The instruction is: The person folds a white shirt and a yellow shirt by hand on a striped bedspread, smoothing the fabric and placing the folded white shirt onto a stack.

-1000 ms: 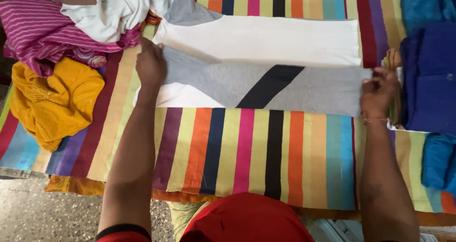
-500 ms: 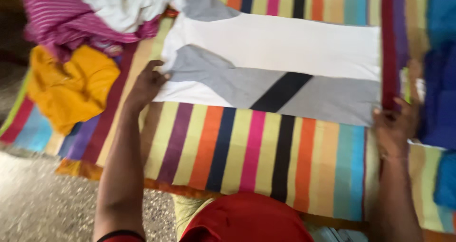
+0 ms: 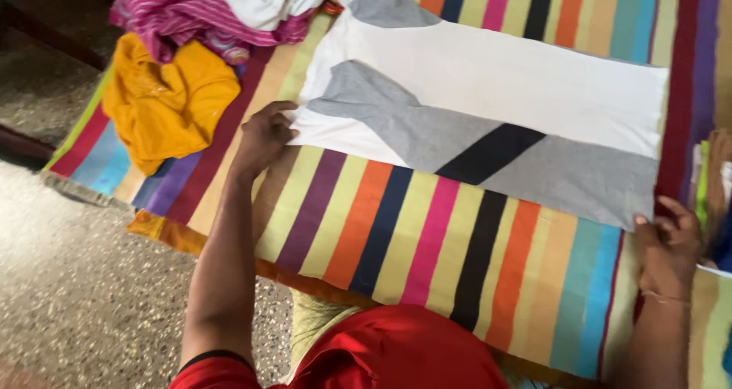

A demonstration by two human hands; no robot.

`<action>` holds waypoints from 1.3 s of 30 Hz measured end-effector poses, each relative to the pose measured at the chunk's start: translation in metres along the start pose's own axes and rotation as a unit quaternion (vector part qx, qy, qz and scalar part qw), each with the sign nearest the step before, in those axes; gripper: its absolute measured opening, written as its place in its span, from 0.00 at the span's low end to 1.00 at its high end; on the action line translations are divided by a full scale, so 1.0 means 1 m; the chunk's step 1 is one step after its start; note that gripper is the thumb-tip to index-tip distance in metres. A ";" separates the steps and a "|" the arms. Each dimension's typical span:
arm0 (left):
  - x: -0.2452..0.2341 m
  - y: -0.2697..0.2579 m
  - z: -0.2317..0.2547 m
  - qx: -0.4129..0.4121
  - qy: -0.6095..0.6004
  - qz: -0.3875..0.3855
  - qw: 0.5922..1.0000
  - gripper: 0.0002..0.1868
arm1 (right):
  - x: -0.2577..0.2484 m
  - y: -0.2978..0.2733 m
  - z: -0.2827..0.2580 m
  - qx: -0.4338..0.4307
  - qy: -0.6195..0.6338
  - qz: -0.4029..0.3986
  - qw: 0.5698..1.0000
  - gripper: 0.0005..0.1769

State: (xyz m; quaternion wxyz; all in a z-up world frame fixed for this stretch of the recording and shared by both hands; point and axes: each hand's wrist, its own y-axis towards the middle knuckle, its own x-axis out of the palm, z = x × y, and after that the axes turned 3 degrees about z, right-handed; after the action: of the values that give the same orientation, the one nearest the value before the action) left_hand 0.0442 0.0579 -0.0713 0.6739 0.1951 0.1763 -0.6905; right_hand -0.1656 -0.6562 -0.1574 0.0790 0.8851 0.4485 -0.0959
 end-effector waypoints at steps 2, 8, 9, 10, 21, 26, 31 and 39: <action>0.010 0.004 -0.014 -0.025 -0.057 0.033 0.997 0.20 | 0.001 -0.002 0.008 -0.064 0.085 0.000 0.994 0.21; 0.022 0.022 -0.038 0.078 -0.299 0.105 0.945 0.12 | 0.011 -0.005 0.000 -0.073 0.179 0.014 0.981 0.20; 0.019 0.022 -0.037 0.050 -0.271 0.108 0.955 0.12 | 0.013 -0.003 -0.005 -0.074 0.179 0.019 0.981 0.20; 0.017 0.022 -0.034 0.021 -0.243 0.111 0.964 0.13 | 0.013 -0.001 -0.010 -0.064 0.159 0.013 0.985 0.21; 0.003 0.017 -0.028 0.055 -0.078 0.065 0.993 0.18 | -0.028 -0.011 0.019 -0.035 0.094 -0.012 0.995 0.13; 0.006 0.008 -0.007 0.084 -0.001 0.079 0.993 0.18 | -0.003 -0.015 0.006 -0.127 -0.129 0.007 0.984 0.09; 0.022 -0.022 0.024 0.223 0.327 0.217 0.892 0.23 | 0.031 -0.048 -0.084 -0.229 -0.363 0.041 0.902 0.22; 0.213 -0.040 0.087 0.355 0.226 -0.070 0.904 0.34 | 0.232 -0.082 -0.153 -0.402 -0.334 -0.110 0.846 0.27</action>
State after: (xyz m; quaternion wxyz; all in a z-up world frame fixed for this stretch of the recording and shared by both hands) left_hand -0.0014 -0.1691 -0.1049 0.4518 0.5593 0.0798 -0.6904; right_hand -0.0823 -0.3925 -0.0692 0.5619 0.6355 0.4884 -0.2045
